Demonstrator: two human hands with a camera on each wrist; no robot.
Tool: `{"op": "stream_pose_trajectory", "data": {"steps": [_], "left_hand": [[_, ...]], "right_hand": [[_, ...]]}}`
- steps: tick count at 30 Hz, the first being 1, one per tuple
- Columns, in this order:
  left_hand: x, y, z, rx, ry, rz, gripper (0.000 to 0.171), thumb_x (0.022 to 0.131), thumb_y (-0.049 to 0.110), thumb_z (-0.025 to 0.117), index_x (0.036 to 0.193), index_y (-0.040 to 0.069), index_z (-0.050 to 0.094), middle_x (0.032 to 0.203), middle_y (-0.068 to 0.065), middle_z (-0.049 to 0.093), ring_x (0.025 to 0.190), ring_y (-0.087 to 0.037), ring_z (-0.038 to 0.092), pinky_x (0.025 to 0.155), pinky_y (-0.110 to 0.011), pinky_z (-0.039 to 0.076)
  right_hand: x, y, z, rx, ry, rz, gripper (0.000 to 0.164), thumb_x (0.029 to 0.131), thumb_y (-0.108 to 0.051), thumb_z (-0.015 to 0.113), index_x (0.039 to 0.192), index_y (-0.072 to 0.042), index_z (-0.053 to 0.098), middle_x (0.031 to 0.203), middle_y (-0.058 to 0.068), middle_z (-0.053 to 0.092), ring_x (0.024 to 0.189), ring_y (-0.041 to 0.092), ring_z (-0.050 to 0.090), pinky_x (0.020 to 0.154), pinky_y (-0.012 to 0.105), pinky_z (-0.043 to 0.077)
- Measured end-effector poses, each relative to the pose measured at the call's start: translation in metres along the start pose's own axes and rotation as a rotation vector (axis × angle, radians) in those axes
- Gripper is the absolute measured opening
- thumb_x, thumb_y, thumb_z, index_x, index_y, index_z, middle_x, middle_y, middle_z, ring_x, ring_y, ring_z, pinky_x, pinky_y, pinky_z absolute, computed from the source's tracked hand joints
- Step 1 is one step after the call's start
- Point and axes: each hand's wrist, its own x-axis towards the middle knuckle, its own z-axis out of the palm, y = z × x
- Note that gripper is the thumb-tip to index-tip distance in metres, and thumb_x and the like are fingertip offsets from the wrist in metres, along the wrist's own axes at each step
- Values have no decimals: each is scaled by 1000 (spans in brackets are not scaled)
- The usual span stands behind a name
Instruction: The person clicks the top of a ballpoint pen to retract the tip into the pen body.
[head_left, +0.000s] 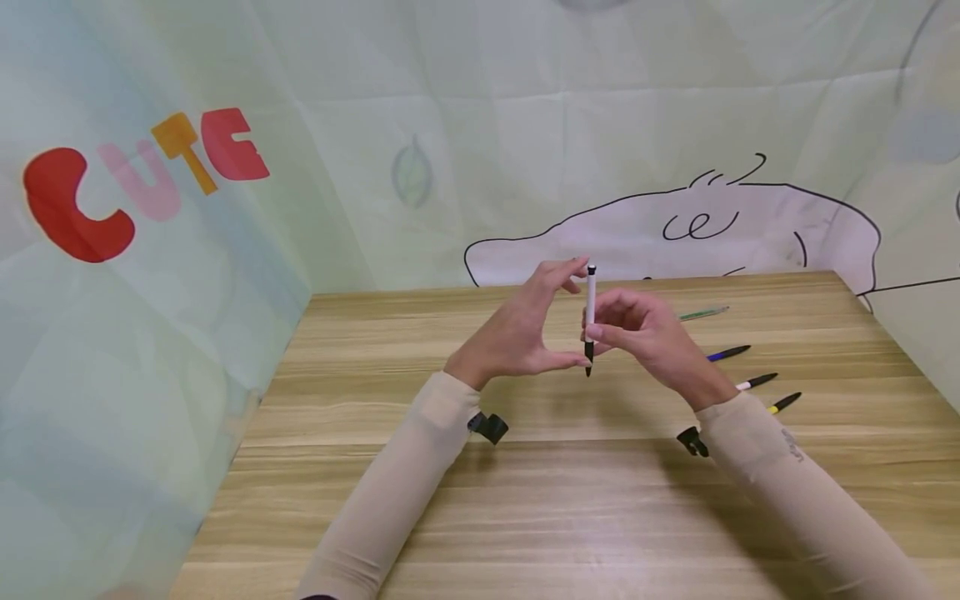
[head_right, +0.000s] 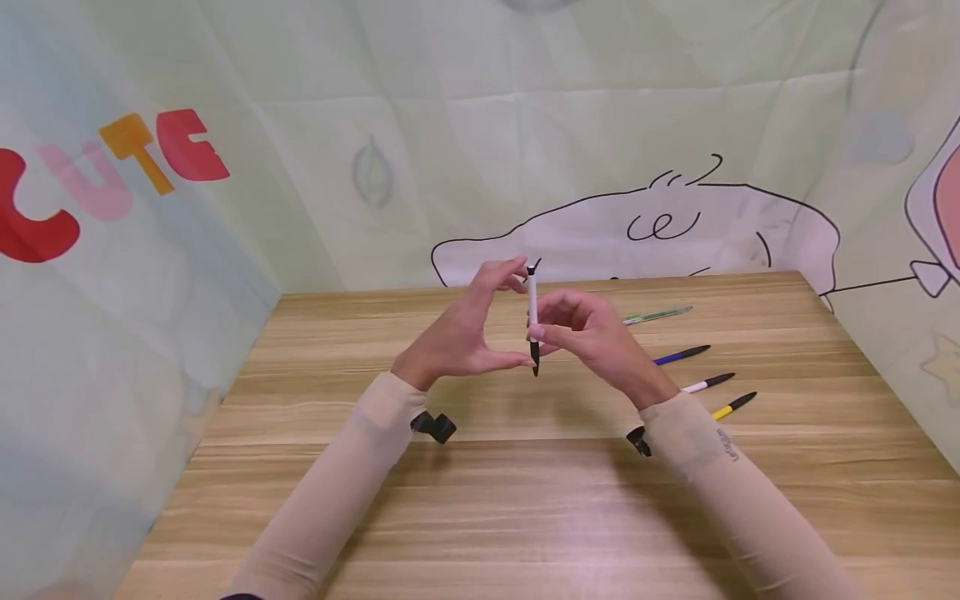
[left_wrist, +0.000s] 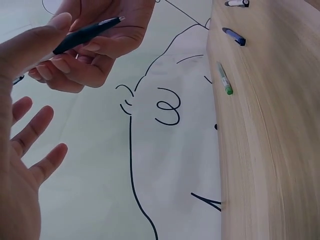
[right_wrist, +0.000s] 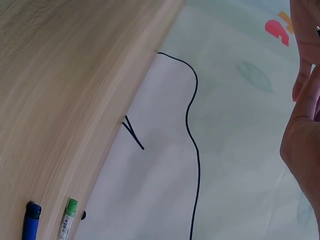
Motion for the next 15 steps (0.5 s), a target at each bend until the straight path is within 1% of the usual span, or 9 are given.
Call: {"op": "stream_pose_trajectory", "data": {"steps": [4, 7, 11, 15], "left_hand": [[1, 0, 0, 20, -8, 11, 115, 73, 28, 94, 156, 0, 19, 141, -17, 43, 119, -29, 56, 111, -31, 42], [2, -1, -1, 27, -14, 13, 117, 72, 30, 94, 156, -1, 18, 140, -17, 43, 120, -29, 56, 112, -30, 41], [3, -1, -1, 34, -28, 8, 122, 69, 36, 96, 155, 1, 16, 141, -17, 43, 121, -25, 57, 113, -30, 40], [3, -1, -1, 39, -38, 3, 124, 67, 44, 95, 154, 3, 17, 143, -16, 41, 120, -22, 58, 112, -30, 41]], "right_hand": [[2, 1, 3, 30, -3, -8, 17, 95, -2, 69, 111, 1, 65, 96, 7, 68, 83, 18, 67, 75, 36, 62], [2, 1, 4, 51, -4, -14, 16, 95, -3, 70, 110, 0, 66, 95, 7, 68, 82, 17, 67, 74, 37, 62], [3, 2, 6, 66, -9, -19, 16, 94, -6, 72, 109, -2, 67, 95, 8, 67, 82, 17, 66, 73, 36, 62], [3, 4, 6, 77, -18, -25, 14, 95, -7, 71, 108, -5, 67, 94, 7, 67, 82, 16, 66, 72, 35, 62]]}}
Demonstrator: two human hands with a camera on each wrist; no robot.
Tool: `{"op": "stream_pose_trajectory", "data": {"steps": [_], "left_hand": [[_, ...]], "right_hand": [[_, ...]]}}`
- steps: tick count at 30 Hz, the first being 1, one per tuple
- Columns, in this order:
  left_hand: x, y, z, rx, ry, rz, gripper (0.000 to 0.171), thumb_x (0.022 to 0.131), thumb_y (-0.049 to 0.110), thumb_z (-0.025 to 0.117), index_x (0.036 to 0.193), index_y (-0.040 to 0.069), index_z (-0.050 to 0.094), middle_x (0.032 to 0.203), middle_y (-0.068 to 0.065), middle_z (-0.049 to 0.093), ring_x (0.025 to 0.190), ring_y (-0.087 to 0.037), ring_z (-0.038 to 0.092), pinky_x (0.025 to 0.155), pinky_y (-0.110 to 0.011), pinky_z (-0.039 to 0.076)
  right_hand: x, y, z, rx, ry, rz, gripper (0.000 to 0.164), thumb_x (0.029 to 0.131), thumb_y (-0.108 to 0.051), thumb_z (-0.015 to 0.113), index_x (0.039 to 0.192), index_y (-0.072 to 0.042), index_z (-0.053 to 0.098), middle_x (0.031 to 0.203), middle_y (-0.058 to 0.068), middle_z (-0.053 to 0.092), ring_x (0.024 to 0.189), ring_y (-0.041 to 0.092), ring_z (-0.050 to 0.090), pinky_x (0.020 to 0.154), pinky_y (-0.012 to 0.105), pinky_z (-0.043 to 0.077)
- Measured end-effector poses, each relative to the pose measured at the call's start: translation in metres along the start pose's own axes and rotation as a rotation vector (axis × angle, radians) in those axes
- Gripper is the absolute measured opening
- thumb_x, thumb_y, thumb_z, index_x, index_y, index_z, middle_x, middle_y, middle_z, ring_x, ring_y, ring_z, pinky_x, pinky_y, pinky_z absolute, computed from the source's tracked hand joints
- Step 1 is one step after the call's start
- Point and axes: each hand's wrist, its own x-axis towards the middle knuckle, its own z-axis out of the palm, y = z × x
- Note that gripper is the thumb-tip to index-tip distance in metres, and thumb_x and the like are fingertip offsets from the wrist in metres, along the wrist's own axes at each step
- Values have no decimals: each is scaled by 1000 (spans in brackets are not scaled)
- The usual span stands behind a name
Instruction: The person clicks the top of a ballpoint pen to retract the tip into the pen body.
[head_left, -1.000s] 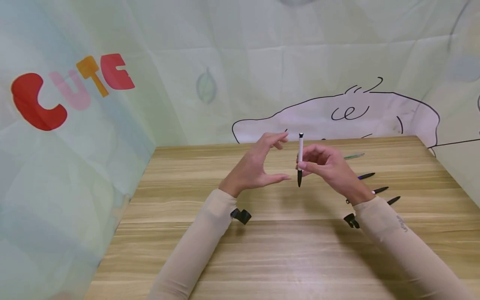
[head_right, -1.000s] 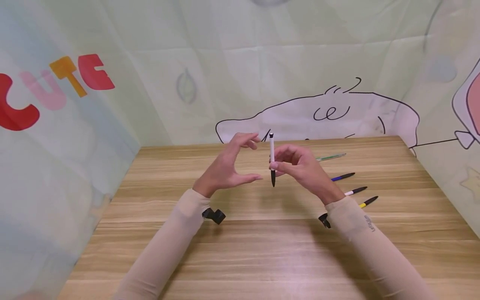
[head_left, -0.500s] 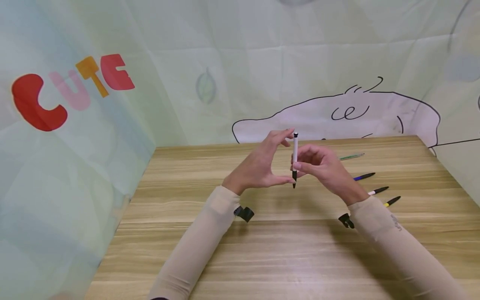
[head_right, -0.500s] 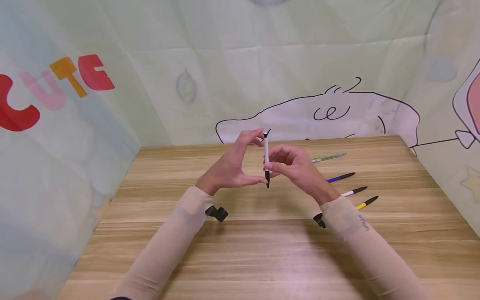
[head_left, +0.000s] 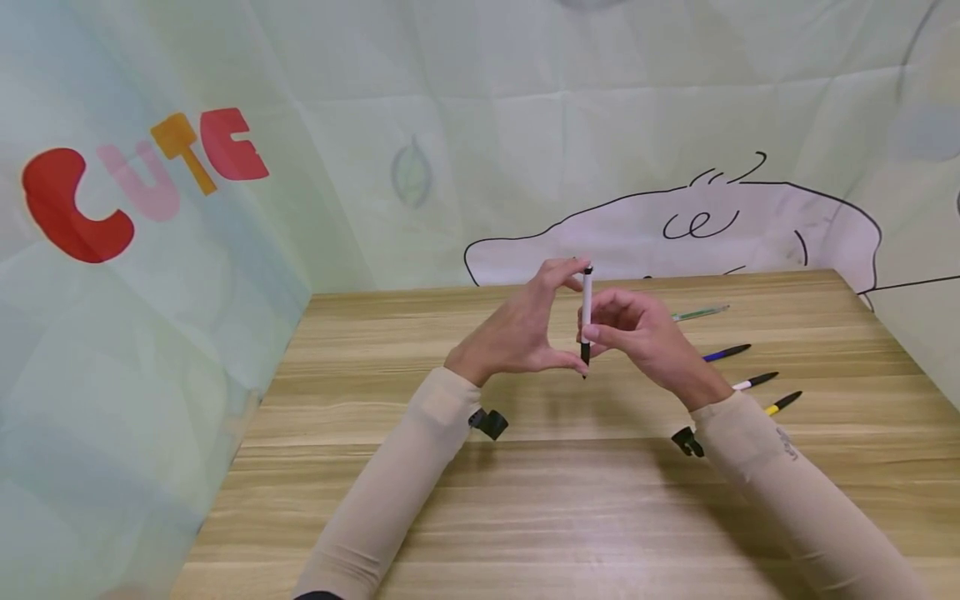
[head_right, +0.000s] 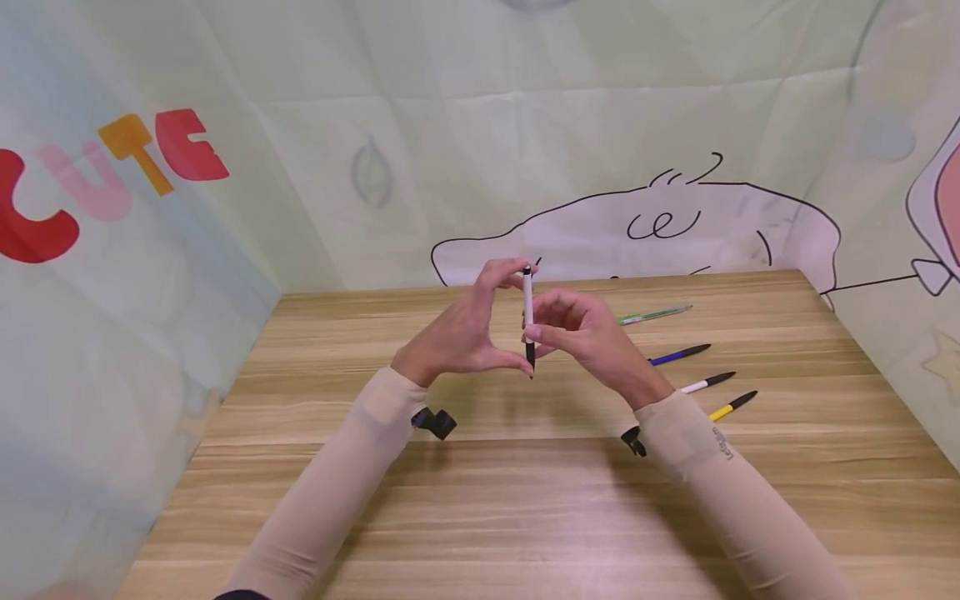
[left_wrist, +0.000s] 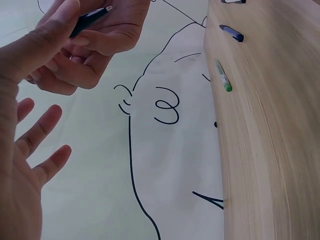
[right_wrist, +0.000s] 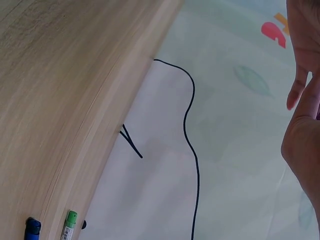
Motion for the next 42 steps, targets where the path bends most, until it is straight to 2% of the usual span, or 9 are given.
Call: {"op": "stream_pose_trajectory", "data": {"steps": [9, 15, 21, 29, 38, 42], "left_hand": [[1, -1, 2, 11, 2, 15, 125, 64, 48, 95, 150, 3, 16, 148, -19, 36, 118, -23, 59, 110, -32, 43], [0, 0, 2, 5, 0, 16, 122, 67, 42, 95, 151, 3, 16, 146, -18, 38, 118, -22, 59, 110, -33, 43], [-3, 0, 3, -1, 4, 31, 119, 69, 37, 95, 150, 2, 16, 144, -20, 39, 118, -24, 60, 110, -36, 44], [-4, 1, 5, -29, 9, 21, 119, 69, 33, 96, 149, 2, 14, 143, -20, 40, 119, -24, 58, 111, -34, 43], [-5, 1, 7, -61, 7, 6, 119, 68, 27, 96, 150, 2, 13, 143, -21, 39, 120, -30, 59, 110, -36, 44], [-6, 2, 7, -77, 8, -10, 119, 69, 27, 96, 150, 3, 12, 145, -20, 38, 122, -28, 58, 111, -35, 44]], "right_hand": [[0, 1, 1, 36, -26, -18, 13, 96, 0, 66, 108, -7, 68, 94, 3, 68, 82, 15, 66, 72, 34, 62], [0, 0, 1, 45, -25, -6, 13, 97, 2, 64, 109, -2, 67, 95, 5, 68, 84, 16, 66, 73, 35, 62], [-1, 0, 2, 45, -23, 11, 13, 97, 2, 64, 109, -2, 67, 96, 6, 67, 83, 17, 66, 73, 36, 62], [-1, -1, 4, 21, 5, 29, 12, 96, -1, 66, 108, -3, 68, 95, 6, 67, 82, 17, 65, 72, 39, 62], [0, 0, 5, 48, 24, 10, 13, 94, -4, 71, 107, -3, 69, 94, 8, 67, 80, 16, 66, 69, 39, 62], [0, 0, 6, 52, 29, 9, 14, 94, -7, 73, 107, -3, 69, 93, 8, 67, 80, 15, 66, 69, 38, 62]]}}
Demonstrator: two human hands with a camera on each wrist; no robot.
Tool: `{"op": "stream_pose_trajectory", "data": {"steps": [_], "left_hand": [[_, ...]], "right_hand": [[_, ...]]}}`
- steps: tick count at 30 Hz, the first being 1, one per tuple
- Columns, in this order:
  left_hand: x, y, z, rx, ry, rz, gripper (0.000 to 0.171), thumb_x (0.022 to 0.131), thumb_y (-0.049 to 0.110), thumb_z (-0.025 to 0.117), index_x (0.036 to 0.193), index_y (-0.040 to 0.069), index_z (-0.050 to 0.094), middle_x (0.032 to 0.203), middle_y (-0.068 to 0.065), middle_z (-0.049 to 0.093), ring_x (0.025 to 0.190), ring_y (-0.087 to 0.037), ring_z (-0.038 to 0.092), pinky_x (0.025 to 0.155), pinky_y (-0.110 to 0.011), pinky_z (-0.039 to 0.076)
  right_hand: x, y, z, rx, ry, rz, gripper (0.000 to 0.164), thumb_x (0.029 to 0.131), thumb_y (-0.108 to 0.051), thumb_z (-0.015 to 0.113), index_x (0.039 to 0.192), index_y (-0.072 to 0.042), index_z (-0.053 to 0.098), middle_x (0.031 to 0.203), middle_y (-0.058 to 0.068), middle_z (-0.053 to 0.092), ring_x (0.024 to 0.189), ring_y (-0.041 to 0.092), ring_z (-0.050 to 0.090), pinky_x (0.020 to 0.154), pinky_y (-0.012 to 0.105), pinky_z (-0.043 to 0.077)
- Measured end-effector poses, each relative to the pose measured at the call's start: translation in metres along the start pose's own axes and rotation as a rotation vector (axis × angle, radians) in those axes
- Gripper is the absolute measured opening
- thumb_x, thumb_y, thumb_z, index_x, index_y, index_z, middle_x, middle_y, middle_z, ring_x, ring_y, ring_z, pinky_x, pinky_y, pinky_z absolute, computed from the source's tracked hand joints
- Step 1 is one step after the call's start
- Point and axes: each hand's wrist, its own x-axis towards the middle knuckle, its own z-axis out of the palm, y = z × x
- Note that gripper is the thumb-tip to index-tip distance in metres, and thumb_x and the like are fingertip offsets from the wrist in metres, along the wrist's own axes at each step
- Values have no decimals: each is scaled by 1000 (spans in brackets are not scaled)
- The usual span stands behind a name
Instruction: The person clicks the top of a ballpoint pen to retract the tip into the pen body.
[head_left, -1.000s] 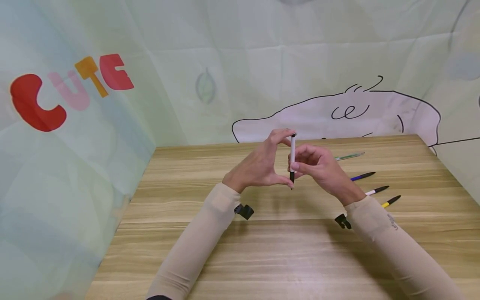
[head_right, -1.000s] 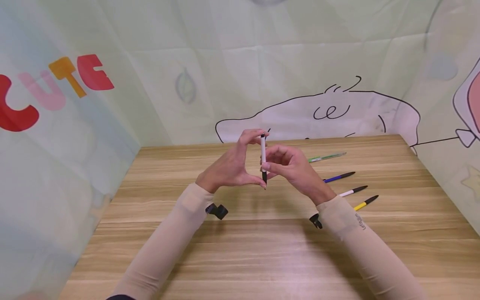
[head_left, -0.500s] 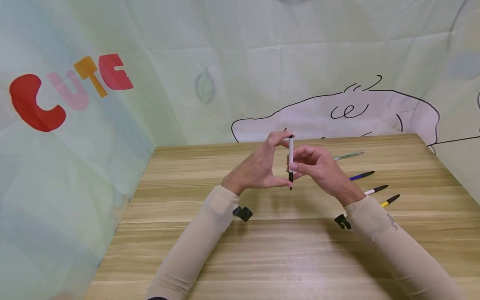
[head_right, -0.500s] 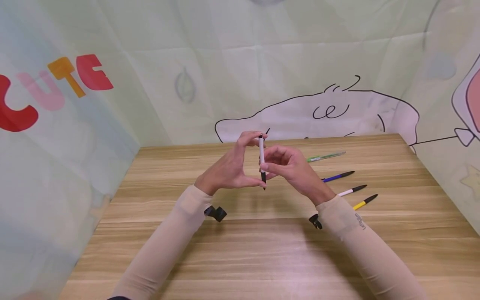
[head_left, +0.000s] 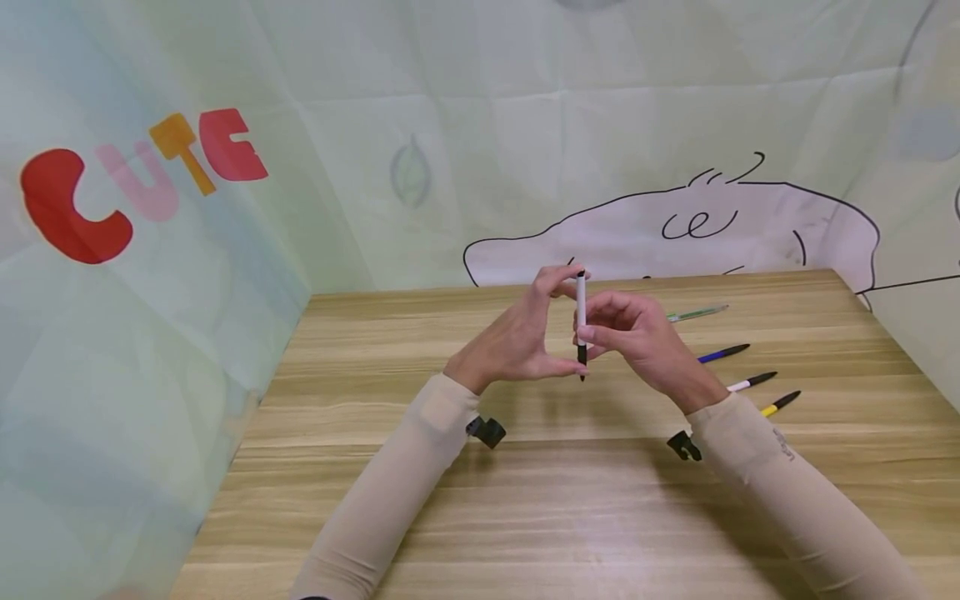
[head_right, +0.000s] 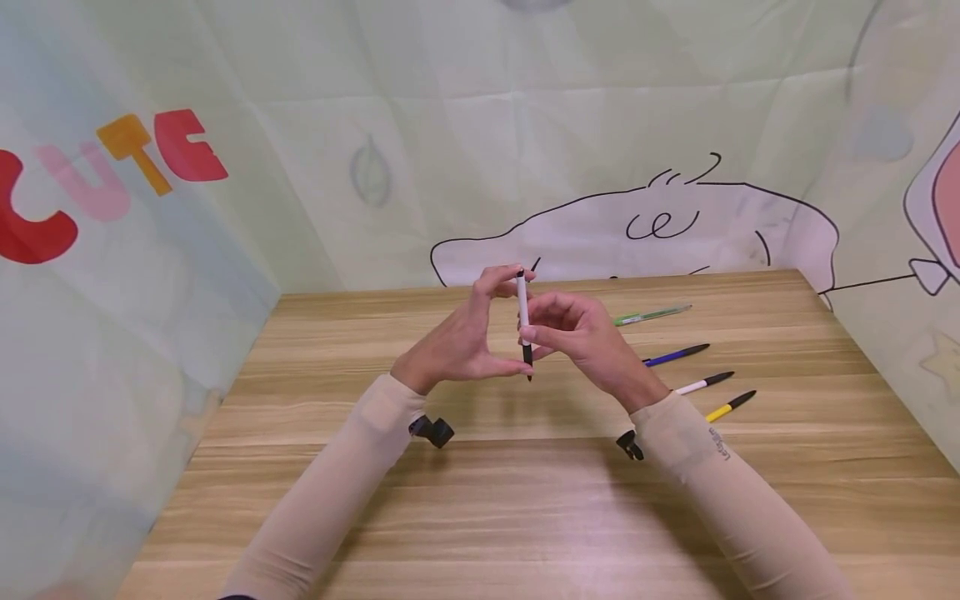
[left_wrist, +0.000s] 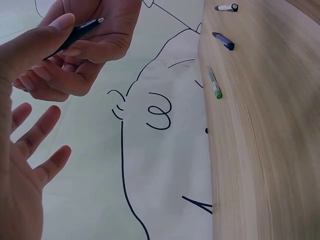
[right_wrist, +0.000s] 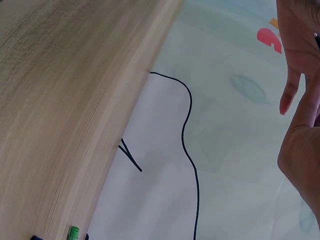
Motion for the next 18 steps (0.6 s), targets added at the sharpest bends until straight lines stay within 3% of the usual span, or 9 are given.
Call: {"op": "stream_pose_trajectory", "data": {"steps": [12, 18], "left_hand": [[0, 1, 4, -10, 9, -6, 117, 69, 22, 96, 148, 0, 13, 146, -20, 36, 121, -26, 58, 111, -37, 44], [0, 5, 3, -17, -9, -65, 121, 69, 20, 95, 152, 5, 9, 148, -20, 35, 123, -25, 56, 109, -35, 46]], "right_hand": [[-1, 0, -1, -16, 8, -13, 14, 94, -5, 72, 107, -2, 69, 94, 7, 67, 81, 16, 66, 69, 36, 62], [-2, -1, -3, -35, 3, 11, 13, 95, -2, 69, 108, -2, 68, 94, 7, 68, 82, 17, 67, 71, 36, 62]]}}
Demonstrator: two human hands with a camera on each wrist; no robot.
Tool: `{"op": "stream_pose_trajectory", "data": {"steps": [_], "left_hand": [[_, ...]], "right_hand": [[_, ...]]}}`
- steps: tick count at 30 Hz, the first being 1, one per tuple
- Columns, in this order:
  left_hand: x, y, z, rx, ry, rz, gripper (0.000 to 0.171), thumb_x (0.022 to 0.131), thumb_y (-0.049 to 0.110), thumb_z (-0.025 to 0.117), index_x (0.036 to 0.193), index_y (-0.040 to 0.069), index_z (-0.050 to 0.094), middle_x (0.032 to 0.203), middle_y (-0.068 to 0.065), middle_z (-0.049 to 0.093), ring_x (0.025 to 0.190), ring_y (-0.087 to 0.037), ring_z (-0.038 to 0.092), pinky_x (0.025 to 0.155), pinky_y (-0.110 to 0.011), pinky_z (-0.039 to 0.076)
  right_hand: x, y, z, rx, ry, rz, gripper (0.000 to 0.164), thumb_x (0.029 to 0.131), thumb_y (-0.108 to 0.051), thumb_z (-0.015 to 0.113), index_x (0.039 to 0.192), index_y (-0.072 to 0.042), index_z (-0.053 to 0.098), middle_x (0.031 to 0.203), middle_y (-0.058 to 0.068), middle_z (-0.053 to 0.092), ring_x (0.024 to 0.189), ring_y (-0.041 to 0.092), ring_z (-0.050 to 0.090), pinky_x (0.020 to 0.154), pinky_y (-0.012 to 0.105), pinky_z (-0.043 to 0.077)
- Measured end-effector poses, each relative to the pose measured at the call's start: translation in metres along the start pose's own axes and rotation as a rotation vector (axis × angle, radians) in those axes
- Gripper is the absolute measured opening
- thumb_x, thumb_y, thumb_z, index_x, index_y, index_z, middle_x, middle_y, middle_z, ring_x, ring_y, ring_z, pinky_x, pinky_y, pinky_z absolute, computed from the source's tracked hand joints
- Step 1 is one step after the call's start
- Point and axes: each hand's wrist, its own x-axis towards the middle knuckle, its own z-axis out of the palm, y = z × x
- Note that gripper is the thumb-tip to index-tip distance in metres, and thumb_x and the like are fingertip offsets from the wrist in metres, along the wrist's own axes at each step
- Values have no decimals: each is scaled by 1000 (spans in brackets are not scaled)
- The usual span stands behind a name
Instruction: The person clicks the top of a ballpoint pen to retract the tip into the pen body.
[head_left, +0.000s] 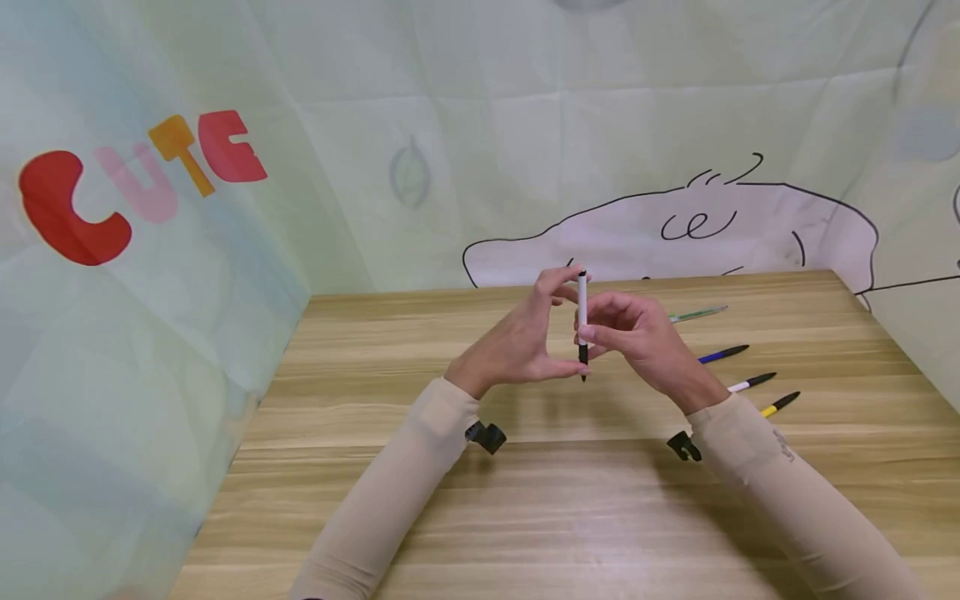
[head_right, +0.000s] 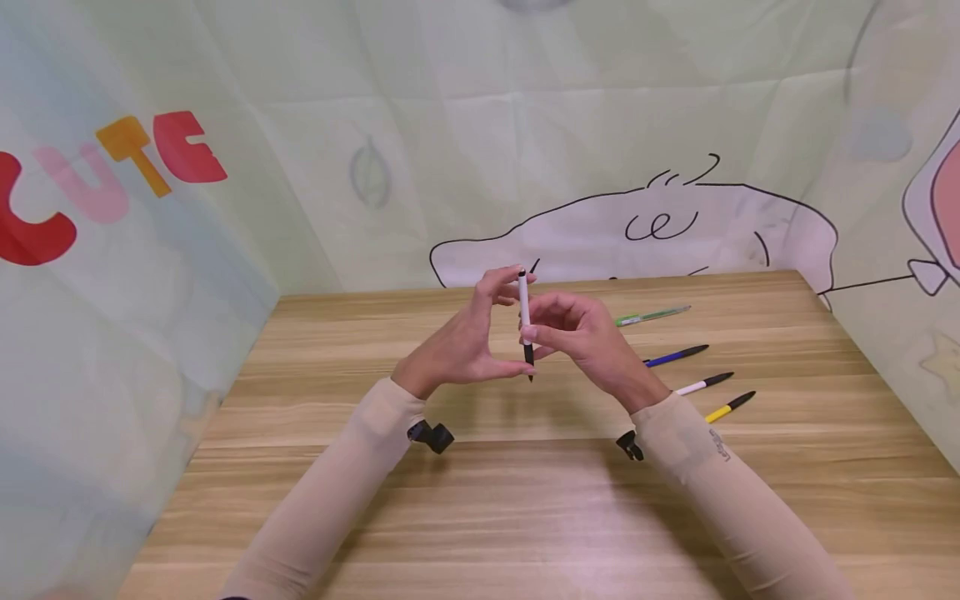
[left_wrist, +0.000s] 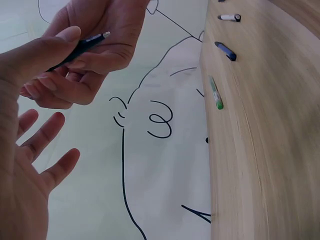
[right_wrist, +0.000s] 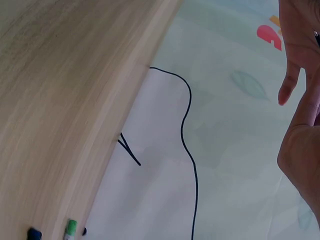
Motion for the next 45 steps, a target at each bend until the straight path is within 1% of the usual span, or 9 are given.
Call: {"op": "stream_pose_trajectory", "data": {"steps": [3, 6, 9, 14, 19, 27, 34, 41, 45], "left_hand": [[-1, 2, -1, -15, -14, -34, 121, 71, 20, 94, 154, 7, 6, 150, -19, 35, 125, -25, 54, 106, -35, 47], [-2, 3, -2, -20, -27, -52, 118, 73, 19, 92, 154, 7, 7, 151, -17, 33, 125, -24, 54, 106, -34, 47], [-3, 3, -2, -18, -35, -63, 117, 75, 19, 91, 154, 7, 7, 151, -16, 32, 125, -23, 54, 105, -33, 47], [-5, 2, -3, -18, -31, -74, 115, 77, 18, 90, 156, 9, 6, 152, -16, 31, 124, -22, 55, 105, -34, 48], [-6, 2, -4, -5, -17, -74, 115, 76, 16, 91, 155, 9, 8, 151, -16, 31, 122, -23, 55, 104, -36, 48], [-8, 1, -5, -5, -2, -78, 115, 74, 13, 91, 155, 9, 11, 150, -14, 32, 120, -21, 56, 104, -36, 48], [-9, 0, -6, 3, -9, -79, 111, 77, 17, 90, 155, 10, 12, 150, -12, 32, 118, -19, 58, 105, -39, 48], [-13, -2, -11, 9, 1, -64, 104, 80, 22, 88, 154, 8, 16, 150, -15, 32, 115, -19, 59, 106, -40, 48], [-18, -3, -14, -4, 8, -90, 103, 80, 20, 88, 154, 9, 17, 149, -14, 37, 115, -20, 60, 106, -39, 48]], "right_hand": [[0, 0, -1, -34, -6, 27, 15, 95, -3, 69, 110, 0, 66, 95, 8, 68, 83, 18, 67, 72, 37, 62], [-2, 0, -1, -71, -11, 53, 20, 95, -7, 71, 112, 3, 65, 97, 9, 67, 83, 19, 67, 73, 38, 63], [-2, 0, -1, -81, -16, 80, 24, 95, -9, 71, 114, 4, 64, 98, 9, 67, 84, 21, 67, 75, 39, 62], [-3, -1, -1, -80, -8, 112, 21, 96, -12, 70, 115, -1, 65, 100, 9, 67, 89, 21, 67, 76, 39, 62], [-2, -4, 0, -81, 6, 126, 19, 97, -14, 70, 114, -5, 67, 102, 9, 67, 92, 21, 66, 76, 40, 62], [-2, -4, 0, -92, 10, 125, 21, 97, -14, 70, 116, -5, 67, 102, 8, 66, 93, 21, 66, 75, 39, 62], [-2, -3, -2, -96, 2, 122, 19, 97, -14, 69, 115, -6, 67, 102, 8, 66, 91, 20, 66, 75, 39, 62], [-3, -1, -5, -164, -17, 107, 19, 97, -16, 70, 113, -7, 67, 103, 10, 66, 91, 21, 66, 77, 38, 61], [-4, 2, -7, -208, -41, 68, 16, 96, -14, 71, 111, -7, 68, 100, 10, 67, 89, 22, 65, 75, 37, 60]]}}
